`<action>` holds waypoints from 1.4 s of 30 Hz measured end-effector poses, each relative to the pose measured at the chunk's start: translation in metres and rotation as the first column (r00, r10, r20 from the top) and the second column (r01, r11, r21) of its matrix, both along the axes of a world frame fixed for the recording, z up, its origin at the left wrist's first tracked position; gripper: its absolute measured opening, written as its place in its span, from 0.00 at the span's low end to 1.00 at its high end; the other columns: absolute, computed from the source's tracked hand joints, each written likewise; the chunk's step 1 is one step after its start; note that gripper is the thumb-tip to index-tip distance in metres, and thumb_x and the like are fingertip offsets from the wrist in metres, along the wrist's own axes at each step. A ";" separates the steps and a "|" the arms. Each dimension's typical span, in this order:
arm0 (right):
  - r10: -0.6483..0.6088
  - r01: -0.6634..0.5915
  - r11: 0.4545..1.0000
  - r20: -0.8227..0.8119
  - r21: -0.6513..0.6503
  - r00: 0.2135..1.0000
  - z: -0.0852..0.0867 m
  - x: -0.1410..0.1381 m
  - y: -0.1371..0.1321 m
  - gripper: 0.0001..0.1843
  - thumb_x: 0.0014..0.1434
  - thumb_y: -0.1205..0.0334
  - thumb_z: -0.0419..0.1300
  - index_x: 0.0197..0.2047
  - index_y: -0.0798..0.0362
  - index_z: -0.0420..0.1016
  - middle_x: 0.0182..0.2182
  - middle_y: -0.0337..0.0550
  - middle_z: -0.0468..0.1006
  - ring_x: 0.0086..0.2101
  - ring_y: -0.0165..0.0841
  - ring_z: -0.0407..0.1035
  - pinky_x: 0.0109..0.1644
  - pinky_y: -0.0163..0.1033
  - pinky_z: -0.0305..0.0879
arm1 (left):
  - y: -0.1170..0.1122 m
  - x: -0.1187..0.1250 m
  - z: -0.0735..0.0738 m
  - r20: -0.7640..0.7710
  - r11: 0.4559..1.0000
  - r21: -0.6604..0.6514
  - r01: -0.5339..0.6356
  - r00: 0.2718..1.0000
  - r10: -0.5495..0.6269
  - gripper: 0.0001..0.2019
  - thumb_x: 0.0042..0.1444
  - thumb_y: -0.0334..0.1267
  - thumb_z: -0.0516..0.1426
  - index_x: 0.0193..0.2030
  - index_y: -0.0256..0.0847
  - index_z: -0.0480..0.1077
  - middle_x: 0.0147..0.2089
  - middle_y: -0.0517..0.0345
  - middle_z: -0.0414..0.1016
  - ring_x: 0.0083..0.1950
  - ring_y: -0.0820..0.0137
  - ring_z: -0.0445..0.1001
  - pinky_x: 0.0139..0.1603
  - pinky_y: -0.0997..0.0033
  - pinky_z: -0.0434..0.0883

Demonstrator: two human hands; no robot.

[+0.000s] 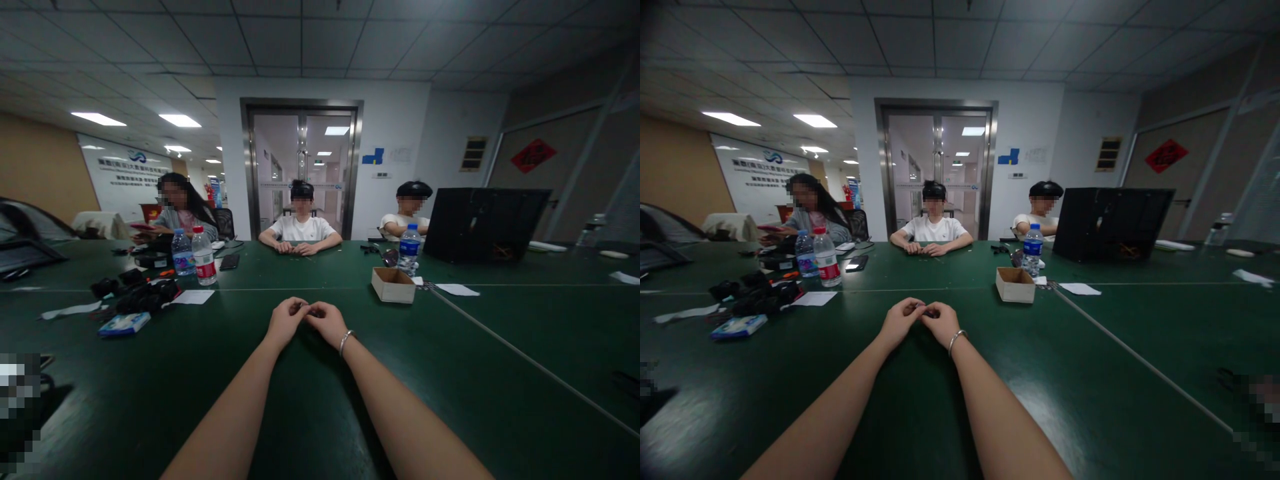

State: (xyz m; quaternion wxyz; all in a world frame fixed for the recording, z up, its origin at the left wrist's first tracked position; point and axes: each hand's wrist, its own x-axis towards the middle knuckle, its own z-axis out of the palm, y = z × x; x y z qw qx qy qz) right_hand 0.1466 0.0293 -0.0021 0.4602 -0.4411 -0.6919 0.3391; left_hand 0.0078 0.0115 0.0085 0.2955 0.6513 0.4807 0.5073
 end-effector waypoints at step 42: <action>0.258 -0.355 0.895 -0.336 -0.270 0.906 0.009 0.010 -0.006 0.21 0.41 0.50 0.67 0.31 0.59 0.73 0.22 0.40 0.73 0.20 0.26 0.66 0.25 0.32 0.63 | -0.003 -0.014 0.006 0.280 0.945 -0.219 0.245 0.943 -0.180 0.24 0.42 0.49 0.62 0.46 0.38 0.71 0.42 0.49 0.74 0.38 0.68 0.72 0.34 0.74 0.65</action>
